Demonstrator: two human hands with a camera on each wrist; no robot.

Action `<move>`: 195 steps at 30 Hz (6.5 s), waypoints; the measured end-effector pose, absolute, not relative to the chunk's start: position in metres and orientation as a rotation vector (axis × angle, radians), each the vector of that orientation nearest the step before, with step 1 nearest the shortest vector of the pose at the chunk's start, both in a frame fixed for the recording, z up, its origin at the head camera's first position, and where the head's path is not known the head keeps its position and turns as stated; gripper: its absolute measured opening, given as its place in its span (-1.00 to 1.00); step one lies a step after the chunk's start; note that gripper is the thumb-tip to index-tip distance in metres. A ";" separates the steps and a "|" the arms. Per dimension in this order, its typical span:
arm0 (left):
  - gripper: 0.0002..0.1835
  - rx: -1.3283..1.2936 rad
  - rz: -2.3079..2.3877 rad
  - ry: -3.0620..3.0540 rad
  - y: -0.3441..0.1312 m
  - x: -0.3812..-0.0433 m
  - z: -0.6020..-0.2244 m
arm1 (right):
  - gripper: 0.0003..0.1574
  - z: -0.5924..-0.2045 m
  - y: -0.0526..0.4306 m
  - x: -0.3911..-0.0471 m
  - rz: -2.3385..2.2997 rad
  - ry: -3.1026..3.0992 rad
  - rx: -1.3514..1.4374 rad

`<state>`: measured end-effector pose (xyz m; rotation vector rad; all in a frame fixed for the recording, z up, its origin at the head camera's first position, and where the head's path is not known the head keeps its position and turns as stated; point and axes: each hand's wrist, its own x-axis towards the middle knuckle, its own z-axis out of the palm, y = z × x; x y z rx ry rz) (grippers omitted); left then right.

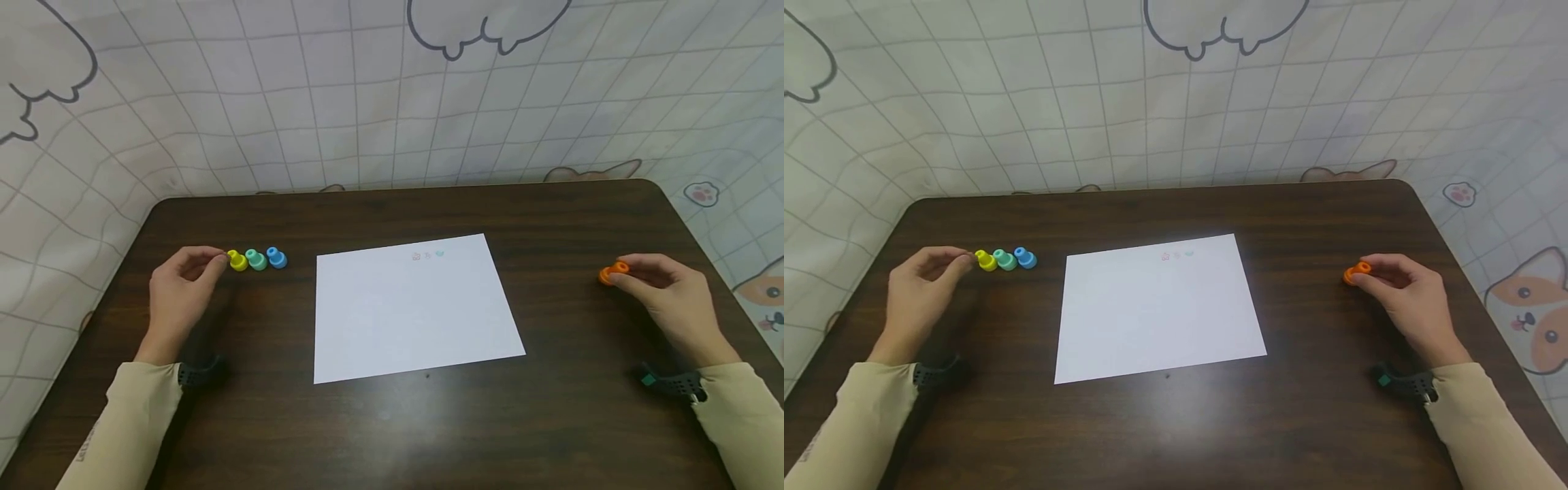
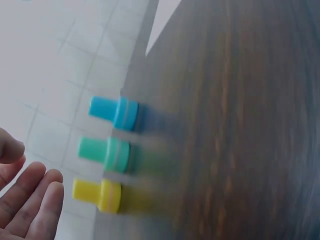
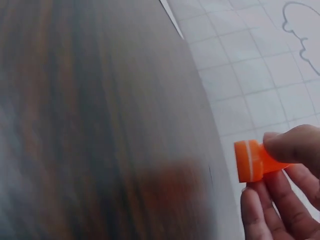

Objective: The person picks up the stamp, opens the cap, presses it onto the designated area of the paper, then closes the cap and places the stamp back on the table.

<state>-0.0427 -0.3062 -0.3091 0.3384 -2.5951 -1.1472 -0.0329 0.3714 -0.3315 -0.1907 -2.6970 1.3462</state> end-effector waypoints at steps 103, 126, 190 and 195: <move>-0.62 -0.773 -1.894 -2.282 -0.079 -0.028 -0.310 | -0.70 -0.293 0.151 -0.031 2.563 -2.148 0.329; -0.65 -0.838 -1.876 -2.226 -0.073 -0.024 -0.320 | -0.71 -0.304 0.146 -0.027 2.561 -2.225 0.329; -0.76 -0.707 -2.081 -2.149 -0.073 -0.020 -0.319 | -0.60 -0.307 0.133 -0.015 2.565 -2.108 0.263; -0.76 -0.710 -2.060 -2.151 -0.076 -0.021 -0.316 | -0.67 -0.304 0.133 -0.016 2.593 -2.068 0.223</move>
